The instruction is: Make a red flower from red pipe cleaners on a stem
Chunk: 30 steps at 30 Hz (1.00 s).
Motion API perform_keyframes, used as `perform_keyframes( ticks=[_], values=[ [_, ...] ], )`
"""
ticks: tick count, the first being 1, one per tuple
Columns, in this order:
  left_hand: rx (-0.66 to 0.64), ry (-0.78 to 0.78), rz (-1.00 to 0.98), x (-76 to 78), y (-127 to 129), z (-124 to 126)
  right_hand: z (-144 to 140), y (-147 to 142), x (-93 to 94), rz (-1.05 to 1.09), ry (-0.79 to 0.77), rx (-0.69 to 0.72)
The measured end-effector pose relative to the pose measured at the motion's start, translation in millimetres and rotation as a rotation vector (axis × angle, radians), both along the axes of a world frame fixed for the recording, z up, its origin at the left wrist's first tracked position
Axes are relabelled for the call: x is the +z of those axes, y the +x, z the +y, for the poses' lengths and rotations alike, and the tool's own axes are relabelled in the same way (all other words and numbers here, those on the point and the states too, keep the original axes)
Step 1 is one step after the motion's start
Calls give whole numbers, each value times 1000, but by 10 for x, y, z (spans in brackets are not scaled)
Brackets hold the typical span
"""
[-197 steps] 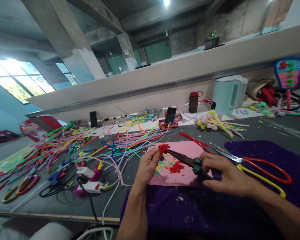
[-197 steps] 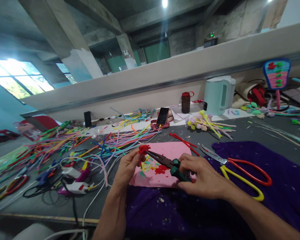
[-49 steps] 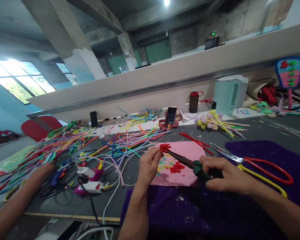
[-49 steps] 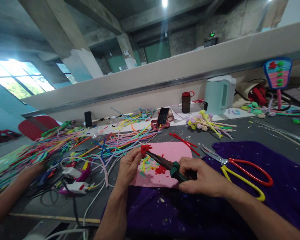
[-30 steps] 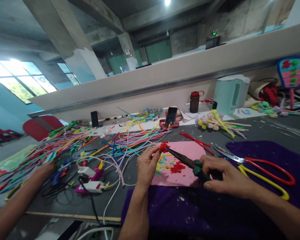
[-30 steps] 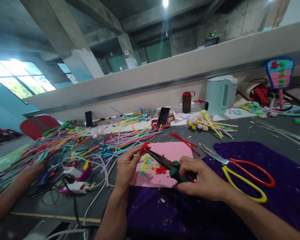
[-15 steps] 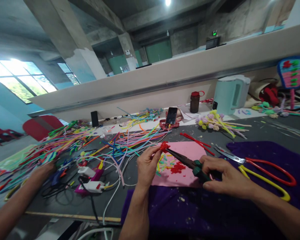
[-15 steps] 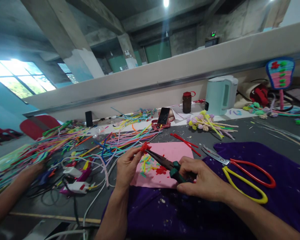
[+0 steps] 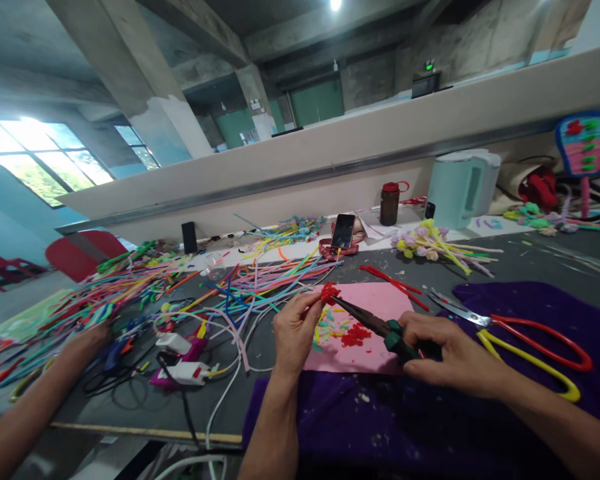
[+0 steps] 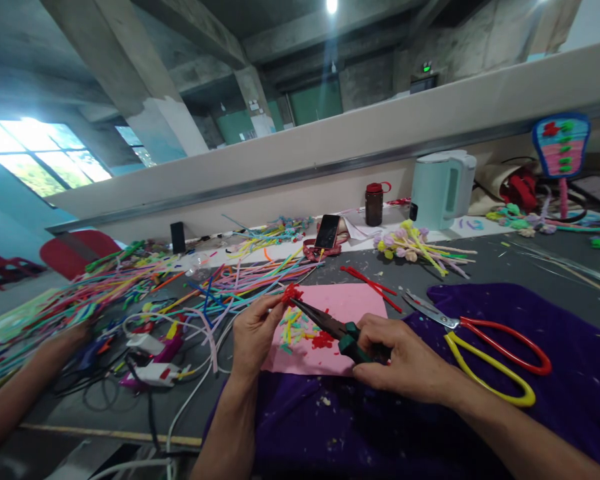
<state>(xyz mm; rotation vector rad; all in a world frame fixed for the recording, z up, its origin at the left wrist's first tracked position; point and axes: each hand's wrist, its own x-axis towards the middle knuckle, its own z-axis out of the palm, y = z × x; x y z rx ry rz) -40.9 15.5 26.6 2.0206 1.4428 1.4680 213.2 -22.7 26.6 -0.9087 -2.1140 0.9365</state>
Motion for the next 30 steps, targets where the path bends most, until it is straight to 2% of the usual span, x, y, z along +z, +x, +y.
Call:
perform_keyframes(
  ticks=[6,15,18,26,28,30],
  values=[
    [-25,-33,-59,-6,15,-6,17,6,-8,42,-104,30],
    [-19,-98,-172,-24,51,-17,-10,33,46,331,-607,74],
    [-1,-102,-186,-28,66,-24,3,43,14,406,-711,105],
    [8,-78,-176,-19,103,-36,61,25,5,521,-830,200],
    [0,-84,-167,-18,104,-30,50,26,24,489,-792,173],
    [0,-102,-167,-17,97,-22,34,39,37,411,-687,128]
  ],
)
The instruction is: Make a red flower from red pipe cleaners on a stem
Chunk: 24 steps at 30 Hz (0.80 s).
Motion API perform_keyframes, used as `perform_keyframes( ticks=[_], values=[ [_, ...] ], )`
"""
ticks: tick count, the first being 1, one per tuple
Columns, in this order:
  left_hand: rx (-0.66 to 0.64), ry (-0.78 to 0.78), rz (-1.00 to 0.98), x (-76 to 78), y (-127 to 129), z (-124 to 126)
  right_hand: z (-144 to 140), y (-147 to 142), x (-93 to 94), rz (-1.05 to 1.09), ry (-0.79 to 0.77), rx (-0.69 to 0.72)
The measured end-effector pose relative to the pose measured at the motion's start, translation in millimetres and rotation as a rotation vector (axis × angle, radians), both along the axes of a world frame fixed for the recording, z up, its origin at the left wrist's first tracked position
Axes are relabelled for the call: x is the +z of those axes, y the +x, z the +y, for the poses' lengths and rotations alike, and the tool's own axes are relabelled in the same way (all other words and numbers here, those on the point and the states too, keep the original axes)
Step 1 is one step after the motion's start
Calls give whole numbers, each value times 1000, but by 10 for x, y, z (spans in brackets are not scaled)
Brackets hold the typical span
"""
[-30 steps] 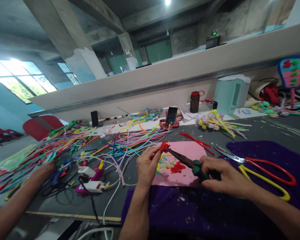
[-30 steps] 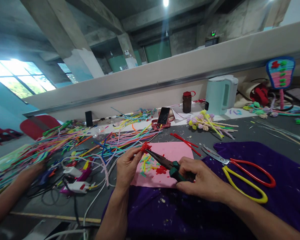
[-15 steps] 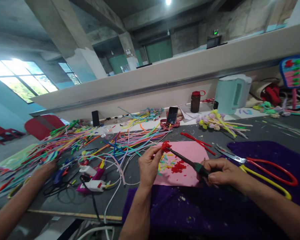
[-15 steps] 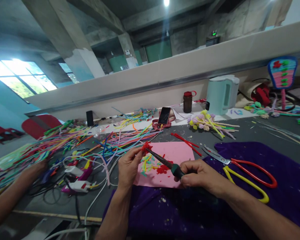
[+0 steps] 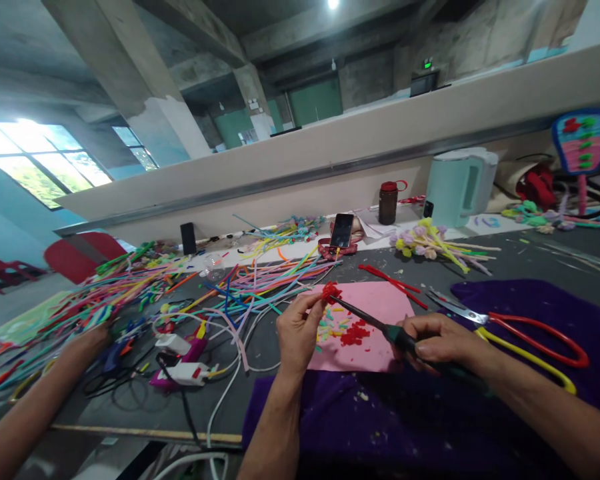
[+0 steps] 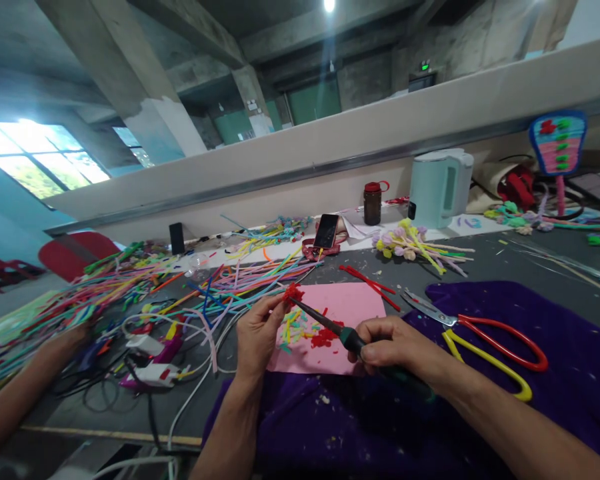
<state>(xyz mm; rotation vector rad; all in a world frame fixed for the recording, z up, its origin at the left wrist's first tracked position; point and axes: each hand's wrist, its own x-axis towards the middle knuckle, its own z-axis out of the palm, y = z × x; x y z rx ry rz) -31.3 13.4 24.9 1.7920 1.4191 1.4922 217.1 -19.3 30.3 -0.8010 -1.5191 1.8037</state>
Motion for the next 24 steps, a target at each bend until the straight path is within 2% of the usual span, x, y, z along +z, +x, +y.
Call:
perform_keyframes(
  ticks=[4,12,20,24],
  values=[
    [33,-66,-73,7,-32,10,-25,35,10,-128,253,-3],
    [-159,-225,-430,26,-56,14,-74,45,137,-42,202,10],
    [-210,-342,-578,38,-69,10,-9,41,-92,-151,473,5],
    [-191,-368,-577,42,-72,11,-82,6,-47,-309,606,-34]
  ],
)
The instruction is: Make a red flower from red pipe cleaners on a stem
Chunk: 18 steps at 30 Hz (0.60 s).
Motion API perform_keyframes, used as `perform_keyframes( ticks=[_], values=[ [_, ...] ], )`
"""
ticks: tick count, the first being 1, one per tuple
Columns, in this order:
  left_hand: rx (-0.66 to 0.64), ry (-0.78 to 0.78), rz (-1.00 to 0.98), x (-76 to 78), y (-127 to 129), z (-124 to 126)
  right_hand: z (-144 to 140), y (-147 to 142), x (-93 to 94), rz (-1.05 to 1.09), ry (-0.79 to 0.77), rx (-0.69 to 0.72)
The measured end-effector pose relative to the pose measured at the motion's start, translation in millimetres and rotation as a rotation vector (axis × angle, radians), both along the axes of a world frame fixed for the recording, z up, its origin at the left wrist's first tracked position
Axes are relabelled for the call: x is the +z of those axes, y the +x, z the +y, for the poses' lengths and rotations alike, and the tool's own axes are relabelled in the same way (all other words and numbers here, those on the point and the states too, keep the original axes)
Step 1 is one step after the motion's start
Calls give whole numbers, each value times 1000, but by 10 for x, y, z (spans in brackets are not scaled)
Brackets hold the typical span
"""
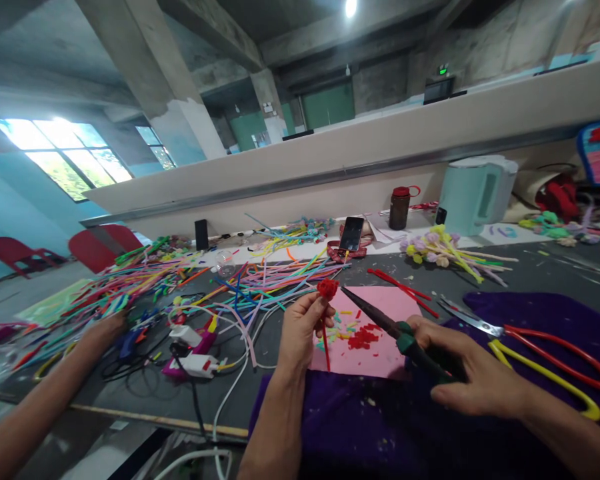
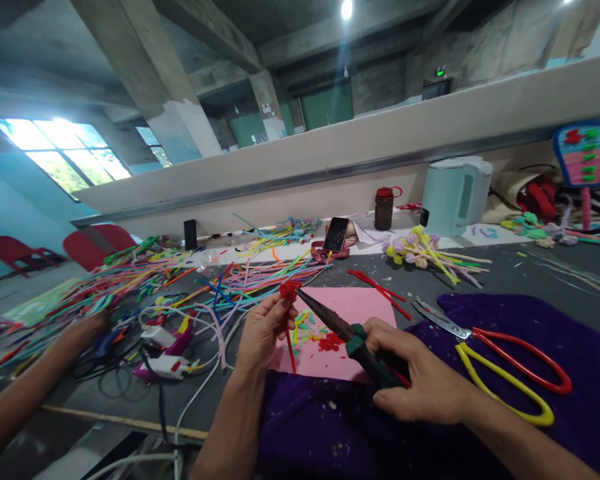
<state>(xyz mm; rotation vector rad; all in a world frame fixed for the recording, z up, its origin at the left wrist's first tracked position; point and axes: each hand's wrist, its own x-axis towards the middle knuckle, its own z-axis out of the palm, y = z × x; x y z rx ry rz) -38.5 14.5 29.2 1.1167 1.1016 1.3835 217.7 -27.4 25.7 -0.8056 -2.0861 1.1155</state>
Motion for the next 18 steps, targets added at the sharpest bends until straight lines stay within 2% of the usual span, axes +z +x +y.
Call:
perform_keyframes(
  ticks=[6,18],
  values=[
    [32,56,95,-8,6,-4,-55,-85,105,-121,152,-20],
    [95,100,214,7,33,-10,-12,-106,34,-225,260,-107]
  ],
)
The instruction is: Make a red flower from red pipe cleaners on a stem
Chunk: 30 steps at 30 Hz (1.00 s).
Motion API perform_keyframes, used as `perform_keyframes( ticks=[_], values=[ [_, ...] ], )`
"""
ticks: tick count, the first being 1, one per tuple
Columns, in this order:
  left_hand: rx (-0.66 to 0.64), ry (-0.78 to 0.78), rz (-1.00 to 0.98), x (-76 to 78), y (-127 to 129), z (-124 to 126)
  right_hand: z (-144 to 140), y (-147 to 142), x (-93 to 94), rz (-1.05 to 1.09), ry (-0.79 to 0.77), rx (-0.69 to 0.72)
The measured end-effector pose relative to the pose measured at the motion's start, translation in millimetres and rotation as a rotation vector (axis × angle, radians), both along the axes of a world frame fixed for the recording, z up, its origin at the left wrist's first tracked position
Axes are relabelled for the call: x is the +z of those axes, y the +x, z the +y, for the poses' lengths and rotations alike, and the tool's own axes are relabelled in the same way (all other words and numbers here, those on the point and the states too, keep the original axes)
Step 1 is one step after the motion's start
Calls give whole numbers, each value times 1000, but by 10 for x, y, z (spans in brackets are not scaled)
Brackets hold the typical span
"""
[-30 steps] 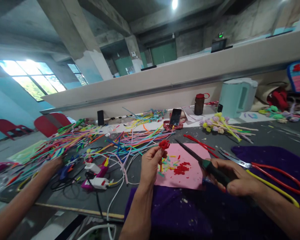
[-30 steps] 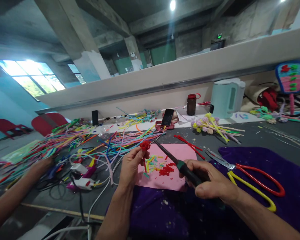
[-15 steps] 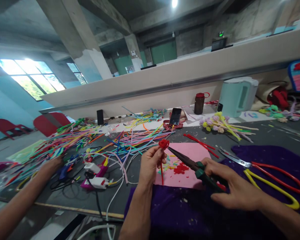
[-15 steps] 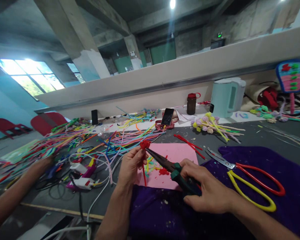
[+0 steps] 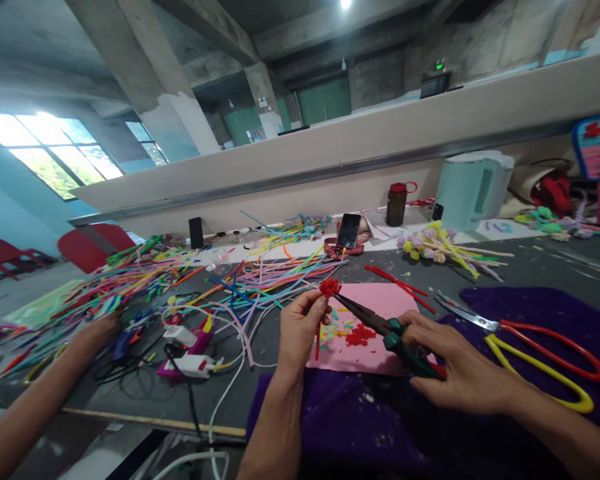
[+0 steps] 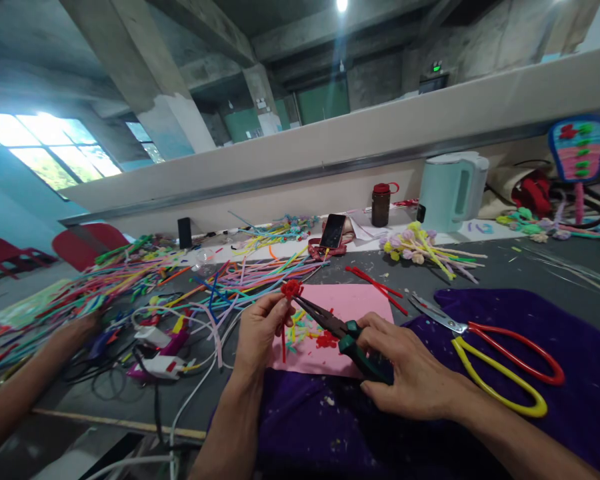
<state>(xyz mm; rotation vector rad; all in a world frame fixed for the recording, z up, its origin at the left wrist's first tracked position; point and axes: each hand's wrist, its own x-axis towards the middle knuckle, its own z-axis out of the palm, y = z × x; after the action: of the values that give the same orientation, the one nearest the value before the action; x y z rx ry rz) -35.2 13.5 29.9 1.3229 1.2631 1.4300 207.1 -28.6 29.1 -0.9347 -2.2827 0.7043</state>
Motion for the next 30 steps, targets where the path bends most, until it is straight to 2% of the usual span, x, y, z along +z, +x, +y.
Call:
perform_keyframes(
  ticks=[7,15,30],
  values=[
    [49,46,93,-1,13,-2,10,4,-9,-19,2,-16],
    [64,47,79,-39,-33,25,0,2,-4,-30,1,-15],
    [84,101,125,3,14,-16,-13,7,-41,-51,10,-9]
  ],
)
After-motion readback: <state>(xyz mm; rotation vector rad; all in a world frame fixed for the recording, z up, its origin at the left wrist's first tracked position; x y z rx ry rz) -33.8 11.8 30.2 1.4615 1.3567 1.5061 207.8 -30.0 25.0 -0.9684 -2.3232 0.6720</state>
